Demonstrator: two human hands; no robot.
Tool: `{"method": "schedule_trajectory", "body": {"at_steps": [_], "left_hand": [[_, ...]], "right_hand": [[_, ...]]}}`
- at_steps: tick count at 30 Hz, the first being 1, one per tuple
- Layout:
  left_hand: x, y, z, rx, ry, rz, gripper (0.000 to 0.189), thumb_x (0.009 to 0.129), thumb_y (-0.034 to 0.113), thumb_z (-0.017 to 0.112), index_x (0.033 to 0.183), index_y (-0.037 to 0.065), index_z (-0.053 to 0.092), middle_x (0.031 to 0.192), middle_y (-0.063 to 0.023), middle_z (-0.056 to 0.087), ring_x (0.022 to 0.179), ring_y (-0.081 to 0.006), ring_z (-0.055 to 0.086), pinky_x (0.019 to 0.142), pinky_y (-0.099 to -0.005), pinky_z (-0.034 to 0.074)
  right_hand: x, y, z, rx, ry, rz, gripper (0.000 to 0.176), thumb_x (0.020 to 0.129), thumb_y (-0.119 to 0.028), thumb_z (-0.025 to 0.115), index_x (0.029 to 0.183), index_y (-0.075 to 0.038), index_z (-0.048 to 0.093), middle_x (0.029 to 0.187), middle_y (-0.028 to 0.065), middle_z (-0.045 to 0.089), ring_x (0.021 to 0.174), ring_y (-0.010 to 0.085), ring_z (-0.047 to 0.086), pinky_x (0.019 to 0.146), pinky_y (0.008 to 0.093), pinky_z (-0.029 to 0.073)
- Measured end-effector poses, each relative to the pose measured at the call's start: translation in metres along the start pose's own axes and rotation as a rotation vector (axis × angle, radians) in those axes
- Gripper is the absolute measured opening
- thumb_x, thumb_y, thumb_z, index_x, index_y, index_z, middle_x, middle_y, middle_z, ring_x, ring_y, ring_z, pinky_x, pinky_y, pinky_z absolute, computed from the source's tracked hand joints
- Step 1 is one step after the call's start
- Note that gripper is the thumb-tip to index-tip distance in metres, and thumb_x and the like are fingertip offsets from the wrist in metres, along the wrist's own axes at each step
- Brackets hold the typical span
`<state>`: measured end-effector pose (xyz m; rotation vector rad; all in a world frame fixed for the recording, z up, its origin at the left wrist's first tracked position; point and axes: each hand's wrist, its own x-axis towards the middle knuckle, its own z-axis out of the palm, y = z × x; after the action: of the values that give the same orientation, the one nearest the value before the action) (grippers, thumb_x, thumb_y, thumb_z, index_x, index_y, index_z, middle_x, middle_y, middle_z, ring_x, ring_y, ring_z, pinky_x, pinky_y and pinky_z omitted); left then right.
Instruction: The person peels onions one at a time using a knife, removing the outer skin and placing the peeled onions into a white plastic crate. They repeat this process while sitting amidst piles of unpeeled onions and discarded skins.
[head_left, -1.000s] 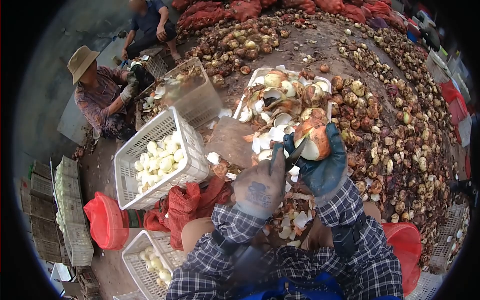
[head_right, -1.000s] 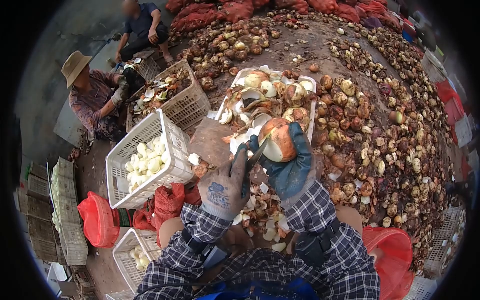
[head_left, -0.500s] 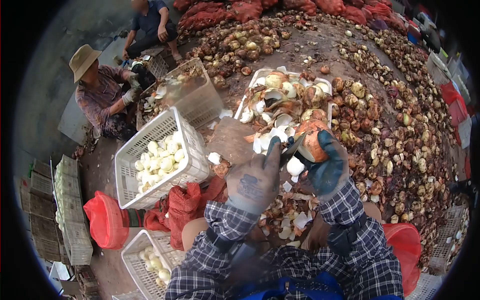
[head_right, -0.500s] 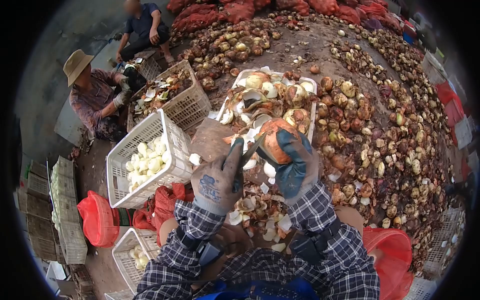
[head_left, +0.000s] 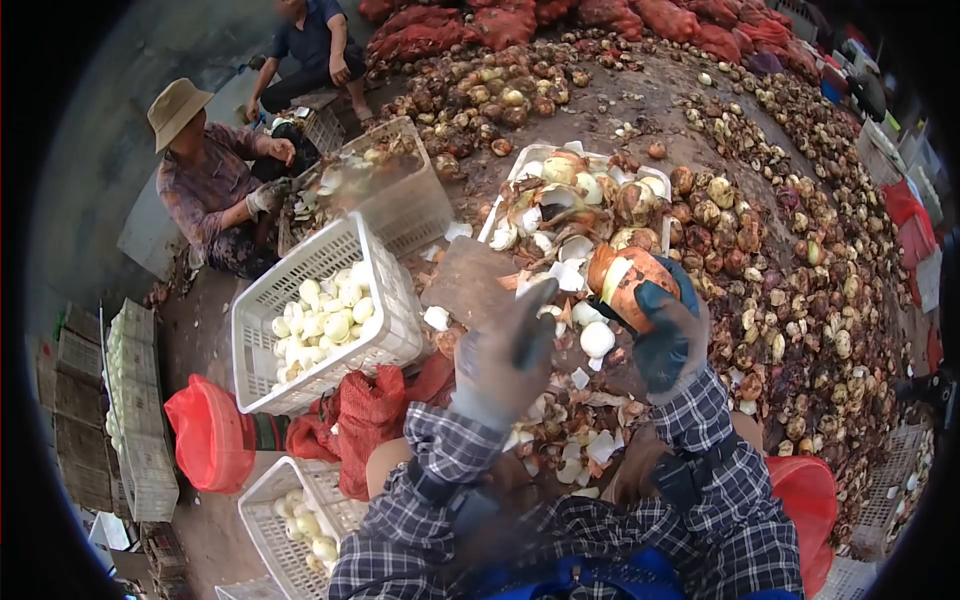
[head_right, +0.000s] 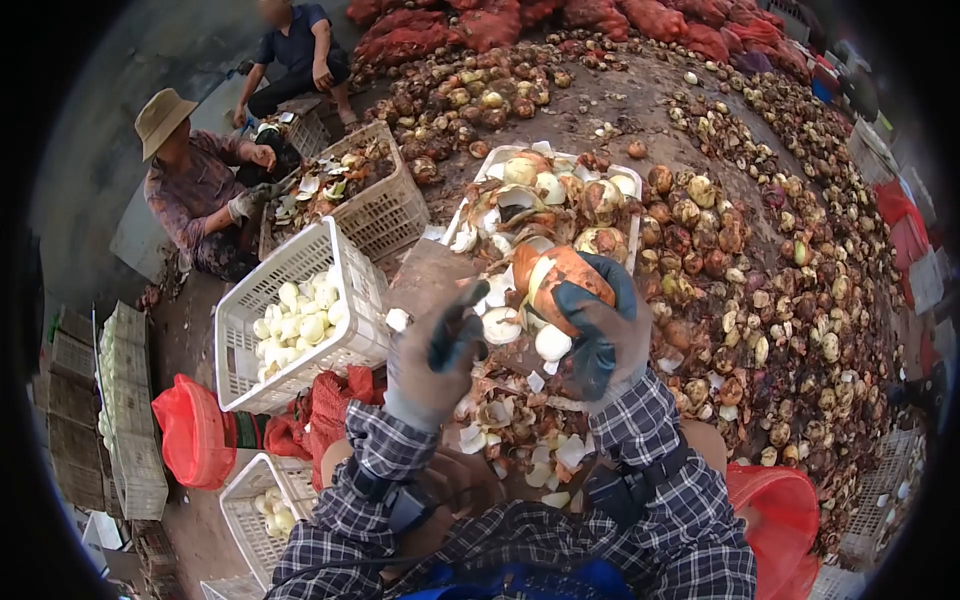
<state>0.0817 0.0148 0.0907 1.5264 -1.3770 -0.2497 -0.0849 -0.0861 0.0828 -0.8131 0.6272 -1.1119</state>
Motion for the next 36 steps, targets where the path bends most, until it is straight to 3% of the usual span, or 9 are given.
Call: {"method": "schedule_trajectory", "body": {"at_steps": [1,4,12,15,24,27,30,33,36], "left_hand": [[0.000,0.013,-0.007,0.271,-0.077,0.081,0.043,0.084,0.011,0.061,0.126,0.010,0.057,0.084,-0.0129,0.066,0.066,-0.0251,0.065,0.057,-0.0361,0.052],[-0.003,0.019,-0.009,0.613,-0.187,0.153,0.047,0.082,0.017,0.062,0.128,0.011,0.055,0.082,-0.0099,0.064,0.069,-0.0276,0.065,0.060,-0.0391,0.053],[0.002,0.020,-0.030,0.671,-0.265,0.276,0.053,0.076,0.019,0.065,0.128,0.012,0.055,0.080,-0.0064,0.060,0.070,-0.0233,0.064,0.060,-0.0378,0.051],[0.003,0.023,-0.034,0.726,-0.271,0.260,0.062,0.071,0.010,0.065,0.131,0.016,0.053,0.082,-0.0068,0.063,0.069,-0.0250,0.063,0.061,-0.0386,0.052],[0.000,0.019,-0.039,0.742,-0.290,0.267,0.063,0.072,0.013,0.066,0.133,0.017,0.051,0.083,-0.0061,0.062,0.072,-0.0236,0.064,0.060,-0.0375,0.052],[-0.001,0.021,-0.035,0.804,-0.302,0.214,0.052,0.078,0.019,0.064,0.128,0.011,0.054,0.083,-0.0085,0.061,0.073,-0.0253,0.065,0.063,-0.0392,0.053],[-0.006,0.025,-0.024,0.737,-0.236,0.058,0.052,0.078,0.012,0.064,0.129,0.013,0.054,0.084,-0.0091,0.065,0.068,-0.0271,0.064,0.059,-0.0374,0.051],[-0.011,0.014,-0.012,0.313,-0.163,-0.030,0.043,0.082,0.013,0.064,0.124,0.009,0.058,0.081,-0.0094,0.067,0.063,-0.0228,0.064,0.059,-0.0335,0.050],[-0.007,0.012,-0.012,-0.041,-0.145,-0.447,0.038,0.083,0.013,0.066,0.120,0.006,0.060,0.077,-0.0078,0.068,0.063,-0.0155,0.063,0.060,-0.0307,0.048]], "right_hand": [[0.001,0.001,0.000,0.018,-0.015,0.017,0.057,0.071,-0.015,0.072,0.120,0.006,0.053,0.108,0.0127,0.062,0.097,0.0193,0.063,0.086,0.0309,0.053],[0.001,0.000,0.007,0.059,-0.067,0.046,0.053,0.072,-0.014,0.069,0.119,0.005,0.054,0.108,0.0129,0.062,0.097,0.0201,0.064,0.086,0.0316,0.054],[0.002,-0.010,0.006,-0.077,-0.277,0.044,0.056,0.073,-0.011,0.068,0.123,0.006,0.053,0.112,0.0143,0.063,0.101,0.0207,0.064,0.087,0.0321,0.055],[0.004,-0.006,0.003,-0.075,-0.331,0.083,0.056,0.074,-0.011,0.067,0.124,0.007,0.052,0.112,0.0146,0.063,0.102,0.0210,0.064,0.088,0.0316,0.054],[0.001,-0.012,0.009,-0.055,-0.276,0.096,0.060,0.069,-0.007,0.068,0.124,0.008,0.052,0.115,0.0148,0.061,0.103,0.0213,0.063,0.090,0.0315,0.054],[0.002,-0.007,0.009,-0.178,-0.250,0.018,0.060,0.069,-0.007,0.068,0.124,0.008,0.052,0.115,0.0145,0.062,0.102,0.0210,0.064,0.089,0.0315,0.054],[-0.003,-0.008,0.016,-0.168,-0.204,0.022,0.058,0.069,-0.007,0.068,0.123,0.007,0.053,0.114,0.0143,0.062,0.102,0.0206,0.064,0.088,0.0313,0.055],[-0.003,-0.002,0.016,-0.176,-0.135,0.006,0.057,0.069,-0.006,0.067,0.123,0.007,0.053,0.113,0.0146,0.062,0.100,0.0205,0.064,0.087,0.0311,0.055],[-0.003,0.003,0.011,-0.190,-0.133,-0.018,0.058,0.070,-0.008,0.069,0.123,0.007,0.053,0.111,0.0147,0.063,0.097,0.0207,0.065,0.085,0.0313,0.056]]}}
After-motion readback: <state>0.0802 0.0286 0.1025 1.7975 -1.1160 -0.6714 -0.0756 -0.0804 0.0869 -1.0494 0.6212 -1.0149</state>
